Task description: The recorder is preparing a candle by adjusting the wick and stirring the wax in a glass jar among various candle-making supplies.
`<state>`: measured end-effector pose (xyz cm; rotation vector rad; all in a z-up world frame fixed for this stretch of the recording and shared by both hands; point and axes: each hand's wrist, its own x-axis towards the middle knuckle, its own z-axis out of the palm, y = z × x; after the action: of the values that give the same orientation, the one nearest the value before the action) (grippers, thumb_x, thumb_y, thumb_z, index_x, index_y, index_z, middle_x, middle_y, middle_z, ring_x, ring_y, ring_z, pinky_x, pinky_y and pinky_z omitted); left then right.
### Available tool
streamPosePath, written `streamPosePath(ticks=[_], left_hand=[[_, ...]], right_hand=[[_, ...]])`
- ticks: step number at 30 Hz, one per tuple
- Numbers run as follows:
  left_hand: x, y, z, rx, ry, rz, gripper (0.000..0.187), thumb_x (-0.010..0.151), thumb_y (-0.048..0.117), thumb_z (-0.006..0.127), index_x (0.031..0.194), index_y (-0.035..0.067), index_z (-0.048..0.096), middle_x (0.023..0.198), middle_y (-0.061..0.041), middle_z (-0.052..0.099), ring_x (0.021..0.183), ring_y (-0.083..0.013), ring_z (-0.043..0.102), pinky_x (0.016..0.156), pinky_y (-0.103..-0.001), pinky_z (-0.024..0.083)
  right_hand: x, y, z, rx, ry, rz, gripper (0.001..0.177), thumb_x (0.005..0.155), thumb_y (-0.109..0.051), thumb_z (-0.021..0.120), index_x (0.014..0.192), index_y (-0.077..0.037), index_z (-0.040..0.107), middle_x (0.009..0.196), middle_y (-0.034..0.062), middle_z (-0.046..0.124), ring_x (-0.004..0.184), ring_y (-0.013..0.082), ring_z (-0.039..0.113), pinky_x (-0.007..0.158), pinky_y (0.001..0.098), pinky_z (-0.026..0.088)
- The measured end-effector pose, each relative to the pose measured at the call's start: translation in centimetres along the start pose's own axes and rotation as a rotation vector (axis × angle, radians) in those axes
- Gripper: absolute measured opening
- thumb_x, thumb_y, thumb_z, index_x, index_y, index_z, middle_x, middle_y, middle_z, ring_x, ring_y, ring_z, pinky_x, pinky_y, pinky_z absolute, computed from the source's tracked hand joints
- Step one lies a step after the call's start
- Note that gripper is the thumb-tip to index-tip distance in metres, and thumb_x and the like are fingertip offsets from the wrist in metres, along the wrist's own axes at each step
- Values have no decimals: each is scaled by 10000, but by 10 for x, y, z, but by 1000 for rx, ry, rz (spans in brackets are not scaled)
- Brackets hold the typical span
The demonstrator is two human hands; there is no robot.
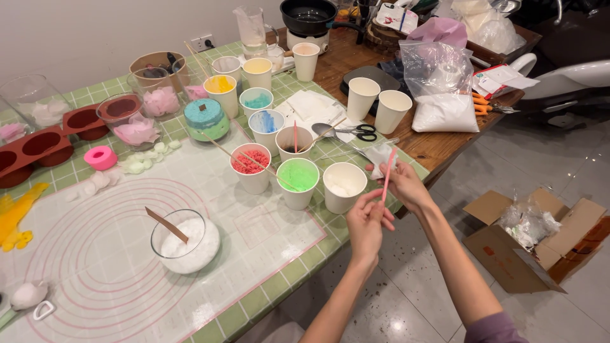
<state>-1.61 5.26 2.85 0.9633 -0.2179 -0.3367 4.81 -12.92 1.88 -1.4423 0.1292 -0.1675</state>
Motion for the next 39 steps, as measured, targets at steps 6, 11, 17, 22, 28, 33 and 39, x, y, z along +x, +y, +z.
streamPosePath(ticks=[6, 11, 17, 22, 28, 33, 39], left_hand=[[17, -12, 8, 145, 136, 104, 228, 1014, 11, 552, 1195, -16, 689, 689, -27, 617, 531, -67, 544, 471, -232, 441], [3, -15, 17, 233, 207, 113, 222, 994, 16, 567, 1159, -17, 712, 655, -30, 607, 499, -68, 539, 437, -242, 445], [4, -43, -4, 32, 223, -133, 210, 1013, 63, 568, 1117, -49, 713, 665, -56, 637, 473, -98, 533, 447, -248, 422], [-4, -53, -19, -112, 190, -216, 221, 1025, 72, 568, 1132, -66, 703, 707, -83, 664, 505, -122, 575, 502, -258, 486], [-20, -12, 9, -107, 206, -75, 227, 1021, 94, 553, 1168, -22, 681, 775, -99, 718, 611, -147, 702, 595, -264, 571], [-21, 2, 24, 534, 300, 436, 215, 949, 13, 640, 1125, -16, 759, 807, -156, 758, 668, -217, 733, 626, -342, 557], [-33, -16, -6, 772, 193, 789, 212, 927, -50, 653, 1124, -16, 726, 992, -149, 764, 868, -265, 732, 759, -363, 579]], right_hand=[[-27, -33, 23, 2, -83, -24, 289, 1036, -163, 499, 1215, 52, 569, 1228, 174, 704, 925, 163, 699, 846, 345, 602], [-16, -13, 2, 76, -128, -45, 271, 1046, -109, 520, 1234, 68, 603, 1283, 187, 695, 924, 143, 635, 848, 335, 566], [-19, -31, -1, 76, -70, -43, 258, 1029, -73, 503, 1235, 41, 608, 1271, 196, 683, 1003, 151, 647, 939, 326, 545], [-18, -32, -8, 108, -92, -81, 241, 1067, -83, 499, 1234, 58, 600, 1316, 193, 679, 1015, 161, 621, 969, 341, 534], [-19, -31, 2, 53, 10, -104, 317, 1068, -113, 500, 1343, 42, 531, 1299, 187, 673, 1075, 187, 646, 967, 348, 544], [-30, -35, 20, 107, 41, -29, 442, 998, -102, 554, 1419, -3, 463, 1254, 134, 670, 1188, 228, 654, 932, 359, 563], [-5, 0, -10, 128, 57, -83, 363, 1012, -59, 610, 1356, 14, 521, 1107, 132, 717, 985, 209, 695, 910, 352, 578]])
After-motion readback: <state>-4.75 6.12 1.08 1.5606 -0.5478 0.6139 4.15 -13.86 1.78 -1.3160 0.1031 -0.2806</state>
